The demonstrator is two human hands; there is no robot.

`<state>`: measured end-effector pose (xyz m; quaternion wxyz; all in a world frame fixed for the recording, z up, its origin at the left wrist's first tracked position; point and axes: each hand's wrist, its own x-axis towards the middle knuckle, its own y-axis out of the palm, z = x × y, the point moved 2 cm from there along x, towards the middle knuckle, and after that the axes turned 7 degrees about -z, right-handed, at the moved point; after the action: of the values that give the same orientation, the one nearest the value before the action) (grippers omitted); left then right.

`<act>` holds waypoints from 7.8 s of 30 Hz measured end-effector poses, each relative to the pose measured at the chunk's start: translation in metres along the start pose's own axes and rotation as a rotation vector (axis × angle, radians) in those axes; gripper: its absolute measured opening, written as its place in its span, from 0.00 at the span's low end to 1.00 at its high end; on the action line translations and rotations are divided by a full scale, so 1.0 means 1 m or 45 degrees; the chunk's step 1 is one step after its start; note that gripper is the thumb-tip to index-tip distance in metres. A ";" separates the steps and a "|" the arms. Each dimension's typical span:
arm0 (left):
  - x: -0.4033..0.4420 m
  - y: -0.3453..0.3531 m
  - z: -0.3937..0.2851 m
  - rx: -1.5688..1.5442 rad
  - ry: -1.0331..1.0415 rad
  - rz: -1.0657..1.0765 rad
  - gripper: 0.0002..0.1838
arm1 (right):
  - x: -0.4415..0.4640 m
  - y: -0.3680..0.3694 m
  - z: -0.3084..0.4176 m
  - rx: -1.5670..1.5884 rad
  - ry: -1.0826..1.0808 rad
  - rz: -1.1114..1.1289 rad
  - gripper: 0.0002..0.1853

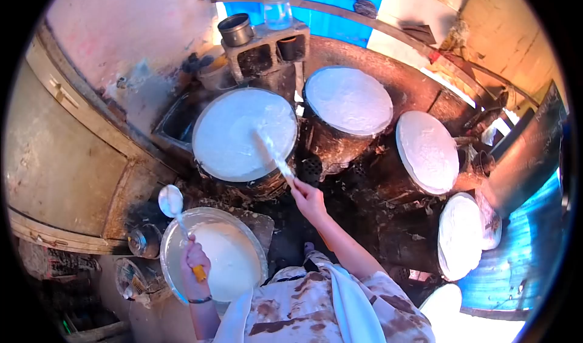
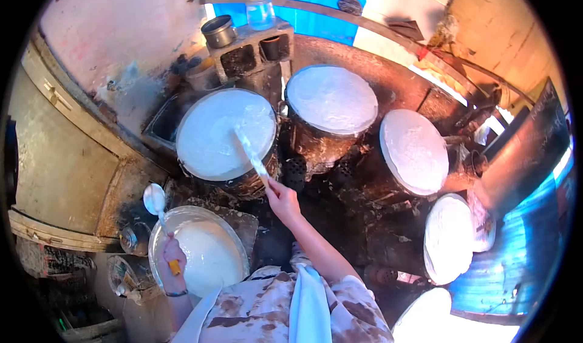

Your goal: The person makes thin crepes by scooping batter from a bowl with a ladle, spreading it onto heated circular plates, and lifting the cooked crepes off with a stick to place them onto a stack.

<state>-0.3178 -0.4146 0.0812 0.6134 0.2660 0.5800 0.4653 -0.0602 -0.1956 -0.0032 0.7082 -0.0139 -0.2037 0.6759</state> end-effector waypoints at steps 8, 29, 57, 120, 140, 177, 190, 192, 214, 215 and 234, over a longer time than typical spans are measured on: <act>0.045 0.056 0.023 0.822 0.315 0.179 0.10 | -0.004 -0.049 0.018 -0.502 0.193 0.157 0.14; 0.143 0.047 0.392 0.964 -0.573 0.206 0.07 | -0.108 -0.384 -0.059 0.580 0.825 -0.823 0.26; 0.138 0.006 0.420 1.072 -1.511 -0.041 0.10 | -0.265 -0.479 -0.078 0.799 0.821 -2.395 0.05; 0.017 -0.056 0.555 1.053 -2.096 -0.299 0.15 | -0.697 -0.332 -0.064 -1.361 2.303 -2.153 0.07; 0.134 -0.040 0.405 0.809 -1.372 -0.421 0.11 | -0.277 -0.506 -0.079 -0.867 0.230 -1.438 0.17; 0.143 -0.024 0.370 0.937 -0.859 -0.064 0.09 | -0.019 -0.313 -0.071 -0.644 0.053 0.131 0.17; -0.009 -0.047 0.173 0.532 0.101 -0.137 0.08 | -0.076 -0.195 -0.060 0.017 0.896 0.982 0.12; -0.014 -0.099 0.101 0.576 0.226 -0.215 0.07 | -0.104 -0.154 -0.050 0.010 0.880 1.037 0.13; -0.026 -0.250 0.071 0.464 -0.079 -0.313 0.11 | -0.155 -0.046 -0.074 -0.353 0.270 1.277 0.20; -0.025 -0.239 0.078 0.195 -0.120 -0.286 0.11 | -0.154 -0.043 -0.063 -0.333 0.267 1.261 0.20; -0.188 -0.060 0.013 0.737 0.652 -0.031 0.18 | -0.119 -0.004 0.116 0.499 -0.404 1.258 0.21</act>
<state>-0.2695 -0.6027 0.1191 0.3538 0.2966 0.8248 0.3263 -0.0921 -0.3401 0.0723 0.2567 0.1262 -0.1477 0.9468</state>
